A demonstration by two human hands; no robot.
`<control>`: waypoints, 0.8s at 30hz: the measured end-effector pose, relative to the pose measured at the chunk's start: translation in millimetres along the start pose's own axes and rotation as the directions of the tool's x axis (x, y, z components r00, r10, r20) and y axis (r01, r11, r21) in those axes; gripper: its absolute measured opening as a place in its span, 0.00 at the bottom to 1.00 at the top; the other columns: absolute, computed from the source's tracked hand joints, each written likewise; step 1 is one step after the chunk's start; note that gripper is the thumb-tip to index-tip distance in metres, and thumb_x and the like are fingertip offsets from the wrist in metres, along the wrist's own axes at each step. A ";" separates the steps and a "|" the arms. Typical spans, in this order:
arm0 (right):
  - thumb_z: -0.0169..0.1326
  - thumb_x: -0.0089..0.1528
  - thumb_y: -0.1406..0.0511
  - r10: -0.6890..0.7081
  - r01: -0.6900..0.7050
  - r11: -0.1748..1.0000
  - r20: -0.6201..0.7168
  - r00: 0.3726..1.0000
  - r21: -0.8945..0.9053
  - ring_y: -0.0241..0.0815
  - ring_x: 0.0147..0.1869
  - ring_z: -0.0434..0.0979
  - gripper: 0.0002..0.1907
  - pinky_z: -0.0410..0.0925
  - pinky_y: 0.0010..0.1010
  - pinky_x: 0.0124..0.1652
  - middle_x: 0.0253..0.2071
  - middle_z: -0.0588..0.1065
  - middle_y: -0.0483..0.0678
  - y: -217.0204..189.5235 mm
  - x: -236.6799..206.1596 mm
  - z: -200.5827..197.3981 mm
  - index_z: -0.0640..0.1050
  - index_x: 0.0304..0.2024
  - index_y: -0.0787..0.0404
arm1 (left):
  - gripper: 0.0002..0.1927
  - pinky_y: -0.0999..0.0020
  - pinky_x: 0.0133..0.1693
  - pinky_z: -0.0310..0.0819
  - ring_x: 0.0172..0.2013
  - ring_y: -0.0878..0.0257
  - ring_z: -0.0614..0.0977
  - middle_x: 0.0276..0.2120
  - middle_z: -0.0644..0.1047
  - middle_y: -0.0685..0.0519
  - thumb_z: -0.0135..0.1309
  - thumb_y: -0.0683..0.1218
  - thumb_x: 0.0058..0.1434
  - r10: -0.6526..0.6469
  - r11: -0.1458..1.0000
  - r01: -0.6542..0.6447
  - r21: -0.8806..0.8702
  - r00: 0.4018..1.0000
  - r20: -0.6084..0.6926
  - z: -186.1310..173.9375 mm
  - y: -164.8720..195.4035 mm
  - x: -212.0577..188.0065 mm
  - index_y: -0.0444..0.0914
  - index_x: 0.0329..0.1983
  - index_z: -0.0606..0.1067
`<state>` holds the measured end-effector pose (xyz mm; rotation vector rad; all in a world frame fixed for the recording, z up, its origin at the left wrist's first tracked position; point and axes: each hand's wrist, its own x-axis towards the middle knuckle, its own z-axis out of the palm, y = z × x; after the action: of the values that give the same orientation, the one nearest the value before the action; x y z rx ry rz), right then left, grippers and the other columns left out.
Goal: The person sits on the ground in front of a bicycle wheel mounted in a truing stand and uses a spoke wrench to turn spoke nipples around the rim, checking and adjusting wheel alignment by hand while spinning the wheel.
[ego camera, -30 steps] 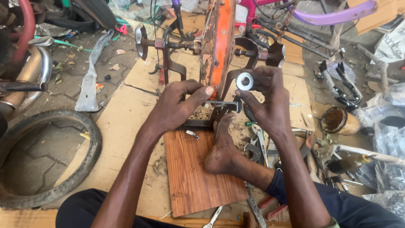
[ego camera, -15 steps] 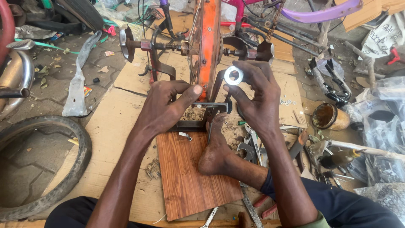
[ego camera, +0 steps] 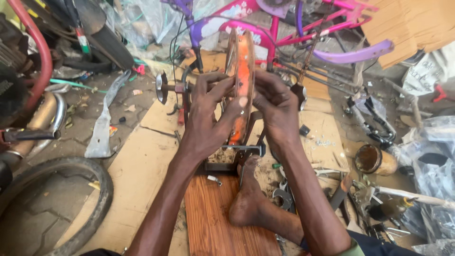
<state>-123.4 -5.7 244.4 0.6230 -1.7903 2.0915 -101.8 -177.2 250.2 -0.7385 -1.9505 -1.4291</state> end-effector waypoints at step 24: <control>0.53 0.66 0.74 0.086 -0.113 0.914 0.084 0.993 0.391 0.38 0.50 0.81 0.19 0.77 0.30 0.49 0.51 0.79 0.48 23.3 15.2 19.2 0.74 0.60 0.61 | 0.36 0.64 0.52 0.82 0.53 0.61 0.84 0.52 0.82 0.47 0.61 0.60 0.58 -0.351 0.883 0.338 -0.326 0.936 0.020 -0.6 -10.2 -1.8 0.36 0.65 0.74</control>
<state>-145.9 -29.2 234.8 0.7194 -1.4613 2.5595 -108.0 -180.6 242.6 -0.5077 -1.9034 -2.0012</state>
